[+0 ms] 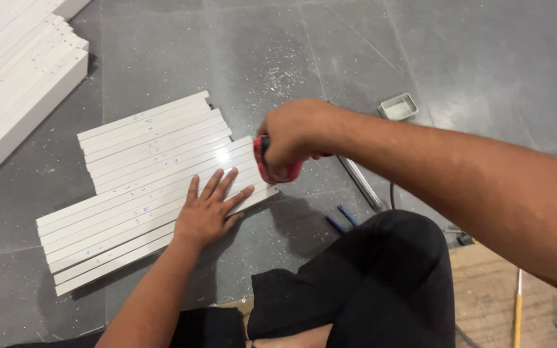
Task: The person uses a red power drill to make holes in multiple white plastic strips laid out on the floor. They hold each strip steady with one hand while drilling with the other, then move the finished pieces aside.
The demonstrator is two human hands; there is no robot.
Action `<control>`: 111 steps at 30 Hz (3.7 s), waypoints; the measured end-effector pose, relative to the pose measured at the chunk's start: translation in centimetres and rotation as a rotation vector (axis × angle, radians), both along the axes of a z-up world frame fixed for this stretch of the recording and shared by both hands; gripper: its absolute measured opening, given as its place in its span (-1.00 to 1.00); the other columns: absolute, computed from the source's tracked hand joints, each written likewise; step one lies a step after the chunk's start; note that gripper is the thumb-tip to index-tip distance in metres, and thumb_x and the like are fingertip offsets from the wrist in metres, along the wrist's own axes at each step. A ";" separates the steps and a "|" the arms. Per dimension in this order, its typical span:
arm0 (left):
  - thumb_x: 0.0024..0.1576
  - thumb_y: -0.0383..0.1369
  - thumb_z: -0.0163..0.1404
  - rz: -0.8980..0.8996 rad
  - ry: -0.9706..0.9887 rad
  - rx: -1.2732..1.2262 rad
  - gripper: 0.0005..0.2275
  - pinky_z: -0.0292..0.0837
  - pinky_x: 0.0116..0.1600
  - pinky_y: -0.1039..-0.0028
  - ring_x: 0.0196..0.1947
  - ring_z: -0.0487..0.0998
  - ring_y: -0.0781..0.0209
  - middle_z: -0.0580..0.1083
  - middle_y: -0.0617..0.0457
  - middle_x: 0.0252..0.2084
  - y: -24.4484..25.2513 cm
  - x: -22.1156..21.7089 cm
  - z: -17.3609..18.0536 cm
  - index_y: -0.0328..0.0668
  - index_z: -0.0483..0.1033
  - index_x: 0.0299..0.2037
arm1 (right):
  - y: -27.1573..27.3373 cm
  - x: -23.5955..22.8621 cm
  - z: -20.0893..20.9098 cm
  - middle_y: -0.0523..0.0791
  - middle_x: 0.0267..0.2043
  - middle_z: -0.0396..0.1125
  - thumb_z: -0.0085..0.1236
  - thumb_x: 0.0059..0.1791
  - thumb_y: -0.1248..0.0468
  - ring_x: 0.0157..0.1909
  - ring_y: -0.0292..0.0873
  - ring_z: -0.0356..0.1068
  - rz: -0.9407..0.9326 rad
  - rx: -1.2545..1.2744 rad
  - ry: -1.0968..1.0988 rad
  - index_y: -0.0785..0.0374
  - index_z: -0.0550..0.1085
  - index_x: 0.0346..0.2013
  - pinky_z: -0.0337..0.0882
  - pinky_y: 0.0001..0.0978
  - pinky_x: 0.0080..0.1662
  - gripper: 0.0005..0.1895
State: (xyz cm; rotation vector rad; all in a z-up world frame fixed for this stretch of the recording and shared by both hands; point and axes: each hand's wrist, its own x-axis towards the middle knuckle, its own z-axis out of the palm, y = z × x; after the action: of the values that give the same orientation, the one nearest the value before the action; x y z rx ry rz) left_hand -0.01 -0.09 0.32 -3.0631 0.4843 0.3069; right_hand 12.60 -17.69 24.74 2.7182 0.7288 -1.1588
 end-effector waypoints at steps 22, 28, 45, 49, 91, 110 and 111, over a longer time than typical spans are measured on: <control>0.21 0.16 -0.30 0.008 0.090 0.090 -0.42 -0.41 0.52 -0.08 0.55 -0.27 0.18 -0.27 0.28 0.58 -0.1 0.0 0.6 0.80 -0.23 0.44 | -3.8 3.3 -3.1 -0.02 -0.23 0.55 0.41 -0.36 0.08 -0.29 -0.07 0.55 -0.183 0.098 0.033 -0.02 0.58 0.11 0.48 -0.24 -0.25 -0.30; 0.21 0.17 -0.32 0.005 0.113 0.089 -0.42 -0.43 0.52 -0.07 0.55 -0.30 0.18 -0.29 0.29 0.58 -0.2 0.2 0.5 0.81 -0.26 0.44 | -4.5 4.0 -2.8 0.00 -0.19 0.54 0.42 -0.33 0.08 -0.30 -0.05 0.55 -0.249 0.116 0.068 -0.02 0.53 0.13 0.53 -0.21 -0.24 -0.29; 0.23 0.18 -0.40 0.014 0.207 0.111 -0.44 -0.50 0.53 -0.04 0.57 -0.37 0.19 -0.36 0.31 0.59 -0.2 0.4 0.7 0.82 -0.33 0.45 | -13.3 1.8 -2.9 -0.14 -0.23 0.55 0.39 -0.30 0.24 -0.40 -0.21 0.47 -0.727 0.736 0.062 0.08 0.53 0.16 0.51 -0.36 -0.34 -0.31; 0.22 0.18 -0.39 0.026 0.173 0.071 -0.44 -0.50 0.52 -0.03 0.56 -0.35 0.19 -0.33 0.31 0.58 -0.2 0.3 0.3 0.81 -0.28 0.44 | -14.2 -0.6 -8.0 -0.08 -0.18 0.50 0.38 -0.24 0.25 -0.24 -0.18 0.50 -0.903 1.013 0.087 0.21 0.49 0.20 0.50 -0.32 -0.24 -0.31; 0.22 0.17 -0.45 0.002 0.116 0.045 -0.46 -0.48 0.49 -0.11 0.54 -0.32 0.10 -0.30 0.24 0.59 0.1 0.3 -1.3 0.81 -0.30 0.43 | -11.9 -0.1 -17.1 0.00 -0.14 0.45 0.29 -0.19 0.23 -0.31 -0.09 0.51 -1.175 1.360 0.246 0.30 0.38 0.28 0.57 -0.15 -0.30 -0.26; 0.22 0.17 -0.42 0.010 0.173 -0.012 -0.45 -0.52 0.52 -0.08 0.56 -0.38 0.16 -0.35 0.30 0.59 0.4 0.3 0.5 0.82 -0.30 0.44 | -8.9 0.0 -2.6 -0.04 -0.05 0.54 0.41 -0.28 -0.01 -0.06 0.00 0.56 -0.437 0.161 0.018 -0.13 0.45 0.27 0.52 -0.08 0.05 -0.20; 0.22 0.16 -0.40 0.013 0.163 -0.020 -0.44 -0.52 0.52 -0.08 0.56 -0.38 0.16 -0.34 0.30 0.59 0.4 0.2 0.4 0.81 -0.29 0.45 | -9.0 0.1 -2.6 -0.02 -0.04 0.53 0.39 -0.28 0.00 -0.06 0.04 0.55 -0.438 0.171 0.033 -0.14 0.45 0.30 0.54 -0.04 0.04 -0.18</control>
State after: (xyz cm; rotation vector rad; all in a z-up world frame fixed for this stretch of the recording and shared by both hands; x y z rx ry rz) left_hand 0.22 0.29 0.76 -3.0759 0.4751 0.5596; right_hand 12.68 -26.67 22.18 3.1119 0.2442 -1.2722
